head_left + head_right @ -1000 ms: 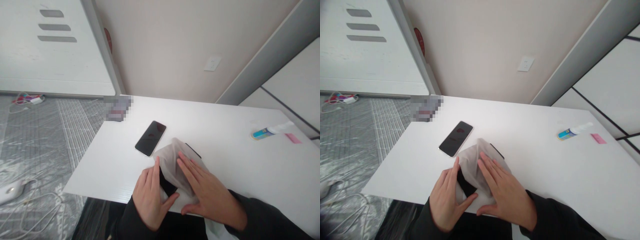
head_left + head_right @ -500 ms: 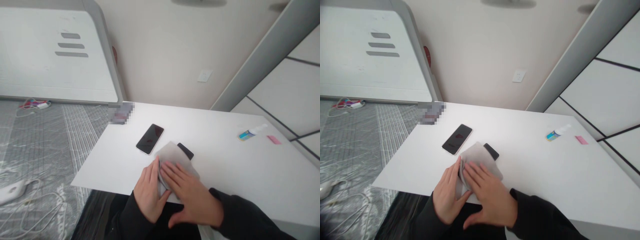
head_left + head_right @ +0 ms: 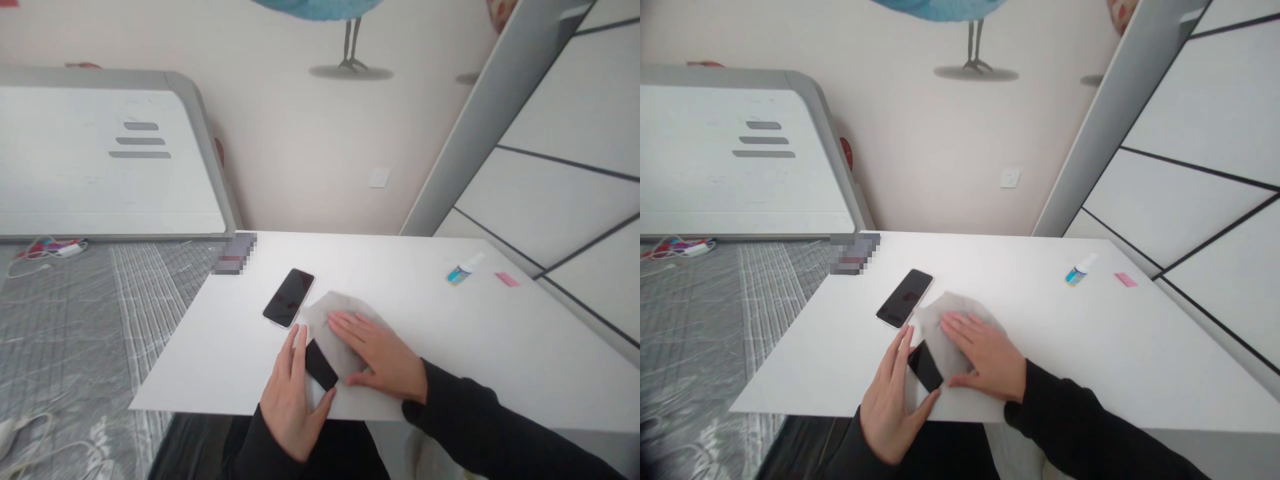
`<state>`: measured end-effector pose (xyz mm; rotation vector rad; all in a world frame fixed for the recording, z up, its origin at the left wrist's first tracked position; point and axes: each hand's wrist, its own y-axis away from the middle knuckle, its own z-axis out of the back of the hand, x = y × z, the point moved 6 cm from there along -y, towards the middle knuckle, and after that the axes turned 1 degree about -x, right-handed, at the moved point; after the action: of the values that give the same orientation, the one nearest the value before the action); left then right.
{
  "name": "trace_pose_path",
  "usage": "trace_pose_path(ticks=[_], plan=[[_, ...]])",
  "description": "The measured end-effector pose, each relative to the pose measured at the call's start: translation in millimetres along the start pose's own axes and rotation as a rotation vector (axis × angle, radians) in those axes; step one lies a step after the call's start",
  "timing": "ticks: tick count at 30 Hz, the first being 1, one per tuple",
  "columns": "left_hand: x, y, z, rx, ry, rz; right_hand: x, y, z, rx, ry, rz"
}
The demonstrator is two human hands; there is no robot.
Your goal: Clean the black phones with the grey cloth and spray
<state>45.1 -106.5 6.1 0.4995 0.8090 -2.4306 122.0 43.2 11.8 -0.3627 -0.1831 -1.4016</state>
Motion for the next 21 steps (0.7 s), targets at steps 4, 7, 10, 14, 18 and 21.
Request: trace_pose_path(ticks=[4,7,10,14,18,21], plan=[[4.1,0.8,-3.4,0.007,-0.002,-0.005,3.5,2.5,-2.8,-0.062,0.060,-0.053],[4.9,1.5,-3.6,0.002,-0.003,-0.011,25.5,5.5,-11.8,0.003,-0.024,0.099],[2.9,0.8,-2.0,0.002,-0.003,-0.019,15.3,3.5,-7.4,0.013,-0.015,0.038],[0.9,-1.0,0.0,0.017,-0.003,-0.007,4.2,-2.7,-1.2,-0.054,0.036,-0.051],[-1.4,-1.7,1.1,0.054,-0.001,-0.023,19.0,-5.9,-7.5,0.026,-0.069,0.154],[-2.3,-1.9,2.1,0.055,0.014,-0.024,-2.2,-7.4,-2.2,-0.003,-0.008,0.013]])
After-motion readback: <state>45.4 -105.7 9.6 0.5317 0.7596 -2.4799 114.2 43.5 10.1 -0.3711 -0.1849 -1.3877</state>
